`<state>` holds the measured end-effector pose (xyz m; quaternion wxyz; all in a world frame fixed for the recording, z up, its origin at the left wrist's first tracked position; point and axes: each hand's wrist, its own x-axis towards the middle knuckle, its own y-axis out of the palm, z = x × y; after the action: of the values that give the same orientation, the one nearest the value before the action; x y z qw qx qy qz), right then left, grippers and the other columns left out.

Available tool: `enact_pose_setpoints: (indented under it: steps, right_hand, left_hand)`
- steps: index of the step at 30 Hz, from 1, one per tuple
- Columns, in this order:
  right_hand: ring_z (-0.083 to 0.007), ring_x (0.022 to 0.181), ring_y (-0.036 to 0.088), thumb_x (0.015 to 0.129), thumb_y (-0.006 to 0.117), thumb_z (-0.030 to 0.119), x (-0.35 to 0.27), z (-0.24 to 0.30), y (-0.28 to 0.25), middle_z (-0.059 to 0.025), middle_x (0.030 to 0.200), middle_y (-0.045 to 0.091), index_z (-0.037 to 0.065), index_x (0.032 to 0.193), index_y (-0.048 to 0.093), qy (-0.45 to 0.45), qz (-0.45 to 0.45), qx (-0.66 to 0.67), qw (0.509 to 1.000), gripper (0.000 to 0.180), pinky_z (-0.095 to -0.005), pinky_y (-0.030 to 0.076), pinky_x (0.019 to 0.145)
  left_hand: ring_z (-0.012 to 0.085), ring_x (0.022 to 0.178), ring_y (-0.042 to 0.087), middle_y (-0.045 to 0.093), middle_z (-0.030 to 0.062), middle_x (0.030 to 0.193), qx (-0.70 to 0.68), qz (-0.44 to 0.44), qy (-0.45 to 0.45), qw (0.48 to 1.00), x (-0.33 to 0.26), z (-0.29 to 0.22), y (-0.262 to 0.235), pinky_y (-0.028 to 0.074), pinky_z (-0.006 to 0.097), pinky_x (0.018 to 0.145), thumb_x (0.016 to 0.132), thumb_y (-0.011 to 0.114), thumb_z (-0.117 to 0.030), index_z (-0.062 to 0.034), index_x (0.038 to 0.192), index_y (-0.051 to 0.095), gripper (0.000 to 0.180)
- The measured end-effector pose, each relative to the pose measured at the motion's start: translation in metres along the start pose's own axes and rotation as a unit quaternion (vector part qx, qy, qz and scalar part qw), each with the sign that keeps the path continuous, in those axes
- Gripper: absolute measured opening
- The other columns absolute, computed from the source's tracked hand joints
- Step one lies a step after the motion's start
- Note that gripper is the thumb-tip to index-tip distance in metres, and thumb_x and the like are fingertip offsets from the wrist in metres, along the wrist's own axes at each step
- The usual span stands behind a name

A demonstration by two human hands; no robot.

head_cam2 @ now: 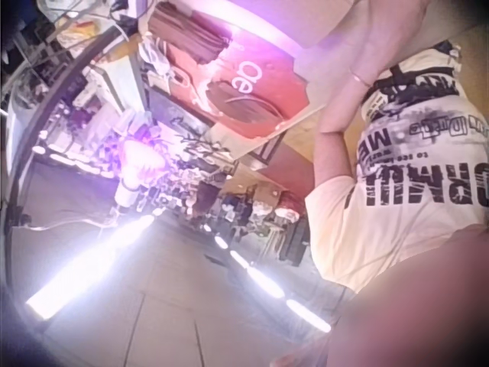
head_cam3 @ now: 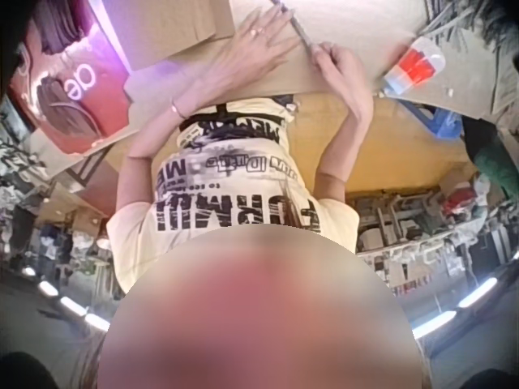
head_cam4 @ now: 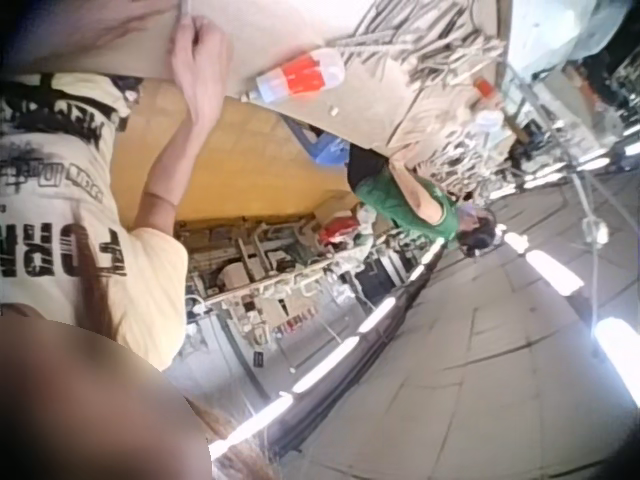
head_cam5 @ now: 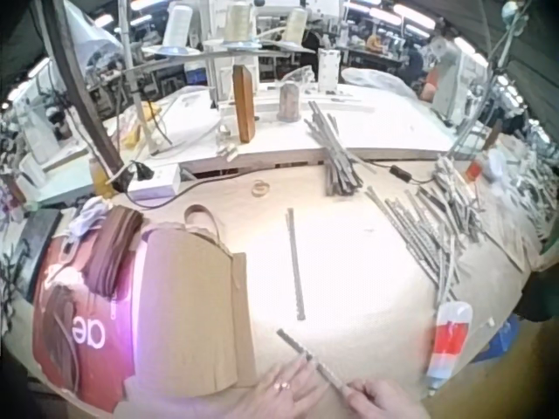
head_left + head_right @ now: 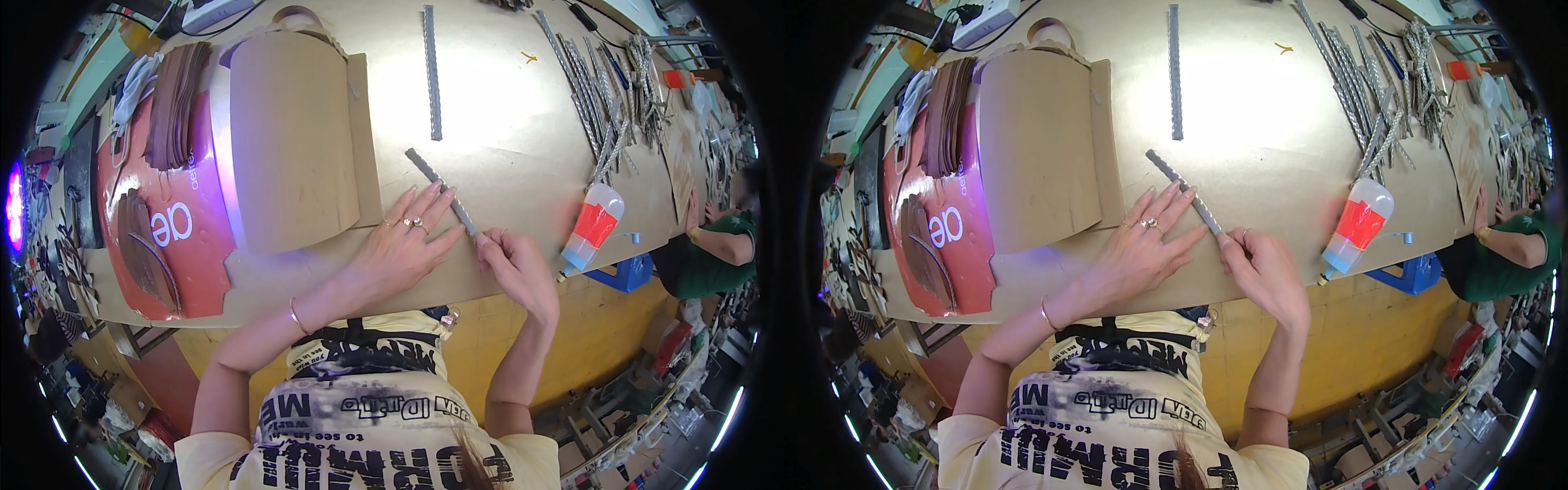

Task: The person wraps a braided cord around a cylindrical cardboard form and then repeatedly applies glue from a bottle to multiple braided cords laid on the table. The cords are handled one at a time and placed in rows as glue is applied.

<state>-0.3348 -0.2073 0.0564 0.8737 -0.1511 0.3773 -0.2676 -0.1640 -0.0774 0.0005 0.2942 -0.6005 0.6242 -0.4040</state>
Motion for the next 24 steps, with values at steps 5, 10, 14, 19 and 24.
enact_pose_setpoints:
  steps: [5, 10, 14, 19, 24]
  right_hand:
    - [-0.0143, 0.053, 0.051, 0.096, 0.055, 0.023, 0.0, 0.002, 0.005, -0.0072, 0.058, 0.055, -0.003, 0.07, 0.059, 0.005, -0.029, 0.036, 0.999, 0.037, -0.0319, 0.04, 0.053]
    - [-0.0087, 0.058, 0.051, 0.096, 0.055, 0.022, -0.001, 0.005, 0.0, -0.0052, 0.061, 0.056, -0.003, 0.071, 0.059, -0.007, -0.041, 0.118, 0.992, 0.036, -0.0285, 0.039, 0.053]
    - [-0.0078, 0.056, 0.047, 0.095, 0.056, 0.022, 0.003, 0.007, -0.004, -0.0041, 0.058, 0.053, -0.002, 0.068, 0.058, -0.012, -0.037, 0.105, 0.994, 0.037, -0.0279, 0.036, 0.051]
    - [-0.0083, 0.051, 0.042, 0.094, 0.057, 0.023, 0.0, 0.004, 0.007, -0.0022, 0.052, 0.049, -0.002, 0.065, 0.059, 0.0, -0.085, 0.068, 0.994, 0.039, -0.029, 0.034, 0.048]
    - [-0.0136, 0.048, 0.041, 0.094, 0.058, 0.025, -0.006, 0.001, 0.017, -0.0063, 0.052, 0.048, 0.0, 0.068, 0.061, 0.033, -0.119, -0.019, 0.992, 0.036, -0.0312, 0.034, 0.049]
  left_hand:
    - [0.0349, 0.142, 0.031, 0.032, 0.022, 0.151, -0.028, 0.016, 0.003, 0.999, 0.006, 0.003, -0.004, 0.025, 0.05, 0.116, 0.085, 0.069, -0.025, -0.0153, 0.133, 0.054, 0.051]
    - [0.0368, 0.139, 0.034, 0.035, 0.0254, 0.148, -0.028, 0.012, 0.011, 0.999, 0.008, 0.004, -0.004, 0.029, 0.05, 0.115, 0.084, 0.068, -0.024, -0.0132, 0.13, 0.055, 0.049]
    - [0.0375, 0.14, 0.034, 0.033, 0.0257, 0.149, -0.037, 0.027, 0.005, 0.999, 0.008, 0.004, -0.006, 0.029, 0.051, 0.115, 0.086, 0.066, -0.025, -0.0125, 0.13, 0.054, 0.047]
    - [0.0385, 0.139, 0.034, 0.033, 0.0261, 0.149, -0.042, 0.022, 0.012, 0.999, 0.009, 0.005, -0.008, 0.027, 0.05, 0.116, 0.087, 0.065, -0.025, -0.0077, 0.121, 0.055, 0.04]
    - [0.0385, 0.138, 0.035, 0.034, 0.0249, 0.148, -0.059, 0.021, 0.002, 0.998, 0.009, 0.005, -0.009, 0.026, 0.049, 0.116, 0.086, 0.067, -0.026, -0.0023, 0.12, 0.051, 0.044]
